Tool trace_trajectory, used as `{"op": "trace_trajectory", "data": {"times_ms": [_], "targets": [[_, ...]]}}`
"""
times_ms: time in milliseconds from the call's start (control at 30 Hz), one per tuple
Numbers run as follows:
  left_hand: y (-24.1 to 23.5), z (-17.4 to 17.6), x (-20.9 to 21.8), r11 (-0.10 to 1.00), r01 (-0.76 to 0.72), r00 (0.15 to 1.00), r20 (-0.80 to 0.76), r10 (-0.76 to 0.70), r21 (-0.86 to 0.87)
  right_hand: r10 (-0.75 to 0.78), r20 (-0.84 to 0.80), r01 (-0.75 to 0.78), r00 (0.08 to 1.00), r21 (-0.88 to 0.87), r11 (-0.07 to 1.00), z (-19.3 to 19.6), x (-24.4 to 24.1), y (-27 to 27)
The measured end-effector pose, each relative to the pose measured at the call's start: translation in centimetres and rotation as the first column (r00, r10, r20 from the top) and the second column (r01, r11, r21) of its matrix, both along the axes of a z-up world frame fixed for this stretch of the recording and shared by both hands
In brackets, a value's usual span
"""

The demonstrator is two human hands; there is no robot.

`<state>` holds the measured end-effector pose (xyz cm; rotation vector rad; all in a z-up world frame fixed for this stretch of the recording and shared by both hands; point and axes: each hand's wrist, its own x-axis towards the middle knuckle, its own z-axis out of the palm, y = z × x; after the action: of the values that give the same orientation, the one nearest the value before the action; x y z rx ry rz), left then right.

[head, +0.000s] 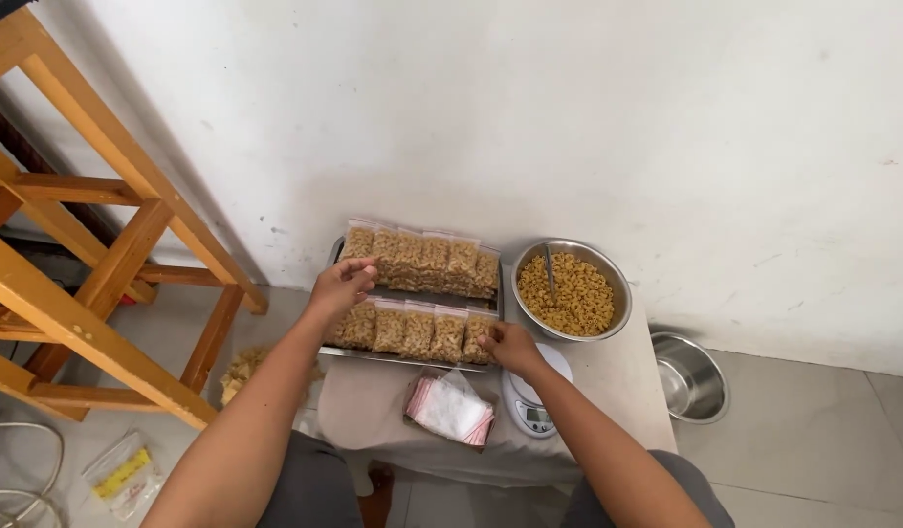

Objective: Filling small plastic bags with snacks using a spoon, weighing them on a digital scale, and sealing them.

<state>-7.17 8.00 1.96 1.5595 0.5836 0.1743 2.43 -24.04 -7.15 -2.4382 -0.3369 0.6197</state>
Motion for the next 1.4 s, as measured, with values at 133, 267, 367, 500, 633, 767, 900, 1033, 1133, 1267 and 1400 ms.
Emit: {"op": "trace_trajectory", "data": {"times_ms": [133, 267, 367, 500, 633, 767, 900, 1033, 1133, 1267, 1400], "targets": [[0.3, -1.6, 0.7, 1.0, 0.006, 1.0, 0.01, -0.006, 0.007, -0.005, 0.009, 0.005, 1.0, -0.001, 1.0, -0.5, 0.8, -0.4], [-0.1, -1.7, 1.0, 1.0, 0.01, 1.0, 0.004, -0.011, 0.014, -0.024, -0.006, 0.024, 1.0, 0.025, 0.999, 1.7, 0.4, -0.9], [-0.4, -1.7, 1.1, 1.0, 0.014, 1.0, -0.004, -0.014, 0.02, -0.013, 0.016, 0.013, 1.0, 0.024, 1.0, 2.3, 0.2, -1.1], [-0.6, -1.8, 1.3, 0.999, 0.017, 1.0, 0.004, -0.017, 0.048, 0.019, 0.071, -0.02, 0.997, 0.009, 1.0, 2.6, 0.6, -1.4], [-1.2, -1.6, 1.6, 0.998, 0.012, 1.0, 0.005, -0.012, 0.06, 0.101, 0.221, -0.079, 0.97, -0.105, 0.991, 9.4, -3.1, -1.0], [-1.9, -1.2, 1.7, 0.998, 0.042, 0.999, 0.001, -0.042, 0.052, 0.525, 0.292, -0.525, 0.799, -0.085, 0.847, 8.5, -5.4, -0.7], [-3.0, -0.7, 1.8, 0.998, 0.037, 0.999, -0.015, -0.036, 0.046, 0.739, 0.058, -0.705, 0.671, -0.257, 0.661, 9.3, -8.8, 0.1], [-2.8, -2.6, 3.2, 0.998, 0.051, 0.999, -0.004, -0.051, 0.027, 0.706, 0.14, -0.654, 0.694, -0.287, 0.7, 3.9, -7.0, -0.3], [-3.4, -2.3, 3.4, 0.997, 0.062, 0.998, -0.003, -0.062, 0.035, 0.699, 0.162, -0.659, 0.697, -0.24, 0.713, 3.8, -5.8, -1.0], [-4.5, -2.4, 3.9, 0.996, 0.083, 0.997, 0.008, -0.083, 0.021, 0.549, 0.135, -0.555, 0.825, 0.012, 0.832, 6.7, -4.7, -2.2], [-5.3, -3.6, 5.3, 0.984, 0.155, 0.988, -0.014, -0.154, 0.085, 0.36, 0.151, -0.388, 0.921, 0.266, 0.882, 7.4, -1.8, -3.8]]}}
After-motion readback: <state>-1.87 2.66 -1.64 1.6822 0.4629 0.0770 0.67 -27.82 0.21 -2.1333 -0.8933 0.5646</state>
